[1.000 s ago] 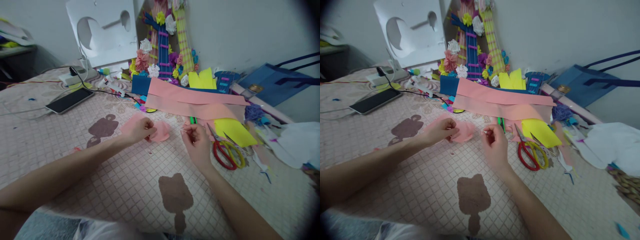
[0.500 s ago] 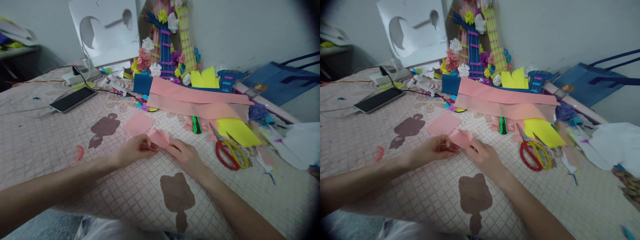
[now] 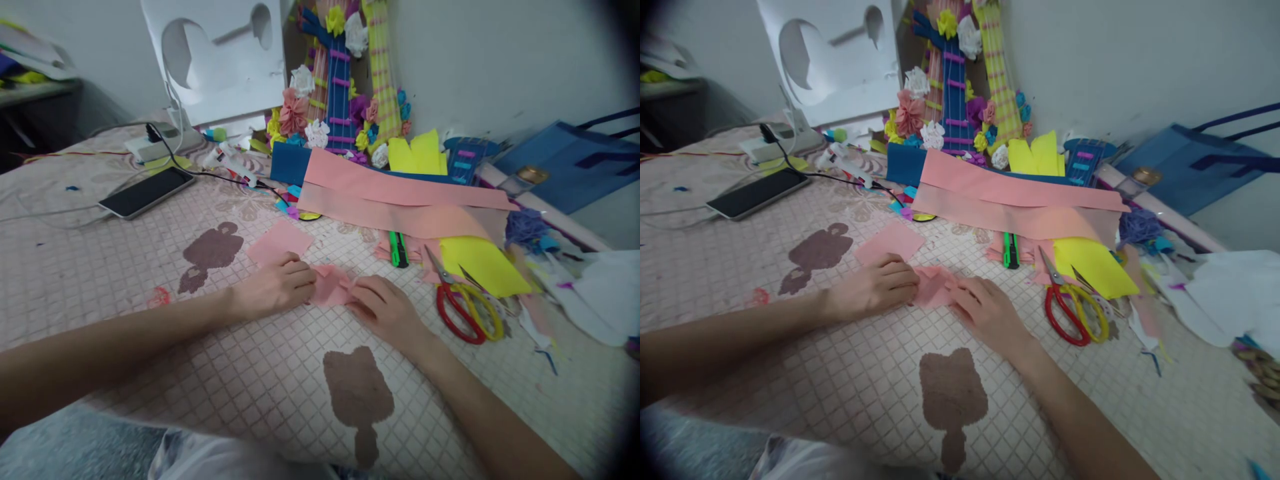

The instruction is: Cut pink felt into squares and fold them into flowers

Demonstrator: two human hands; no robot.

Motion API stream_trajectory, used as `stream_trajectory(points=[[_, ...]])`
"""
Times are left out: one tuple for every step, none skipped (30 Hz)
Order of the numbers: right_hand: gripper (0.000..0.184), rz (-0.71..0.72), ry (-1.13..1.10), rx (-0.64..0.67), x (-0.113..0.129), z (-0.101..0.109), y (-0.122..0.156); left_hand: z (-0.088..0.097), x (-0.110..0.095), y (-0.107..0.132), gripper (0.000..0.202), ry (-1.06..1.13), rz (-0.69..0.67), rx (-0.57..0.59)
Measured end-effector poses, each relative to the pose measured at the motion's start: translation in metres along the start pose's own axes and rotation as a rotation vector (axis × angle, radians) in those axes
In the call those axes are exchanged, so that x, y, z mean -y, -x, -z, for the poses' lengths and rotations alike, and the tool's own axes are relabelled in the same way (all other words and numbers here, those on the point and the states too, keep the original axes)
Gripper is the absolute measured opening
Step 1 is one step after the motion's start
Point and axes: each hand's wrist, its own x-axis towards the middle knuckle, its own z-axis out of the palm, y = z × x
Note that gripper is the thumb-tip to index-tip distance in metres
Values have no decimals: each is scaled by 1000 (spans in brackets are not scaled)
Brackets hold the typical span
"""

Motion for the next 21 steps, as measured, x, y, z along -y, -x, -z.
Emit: stream_trajectory(points=[[18, 3, 42, 1, 3, 0, -2, 0, 1, -2, 25, 0, -8, 12], [19, 11, 80, 18, 6, 0, -4, 0, 1, -4, 26, 6, -10, 16], [19, 19, 113, 44, 9, -1, -6, -1, 1, -5, 26, 15, -9, 14], [19, 23, 140, 76, 11, -1, -8, -1, 1, -5, 25, 27, -7, 7], [21, 26, 160, 104, 13, -1, -9, -1, 1, -5, 24, 42, -3, -3], [22, 27, 172, 124, 15, -1, -11, -1, 1, -5, 23, 58, 1, -14], [23, 25, 178, 142, 16, -1, -12, -1, 3, -4, 22, 73, 1, -21], [23, 20, 177, 152, 16, 0, -13, -1, 4, -3, 21, 88, -1, -24], [22, 18, 171, 161, 17, 1, -14, 0, 6, -2, 20, 102, -8, -23], [22, 20, 162, 168, 17, 2, -14, 1, 9, -1, 21, 112, -18, -22], [21, 25, 153, 175, 17, 3, -15, 2, 12, -1, 22, 117, -30, -22], [20, 35, 144, 179, 18, 4, -15, 3, 14, 0, 23, 120, -43, -27], [20, 50, 137, 177, 18, 5, -15, 3, 16, 0, 25, 120, -57, -35], [19, 68, 133, 173, 19, 5, -16, 3, 18, 1, 26, 122, -71, -45], [19, 85, 129, 170, 19, 4, -17, 3, 20, 1, 26, 127, -81, -55], [19, 96, 129, 170, 20, 4, -18, 3, 21, 1, 26, 132, -80, -70], [19, 103, 131, 171, 20, 3, -18, 3, 22, 1, 25, 141, -63, -95], [19, 104, 134, 171, 20, 2, -19, 2, 23, 1, 23, 153, -30, -130], [19, 100, 138, 170, 21, 0, -20, 2, 24, 1, 21, 170, 16, -173], [19, 95, 142, 163, 20, -1, -21, 2, 24, 1, 20, 194, 64, -216], [19, 89, 143, 153, 20, -2, -21, 3, 24, 1, 19, 231, 106, -254]])
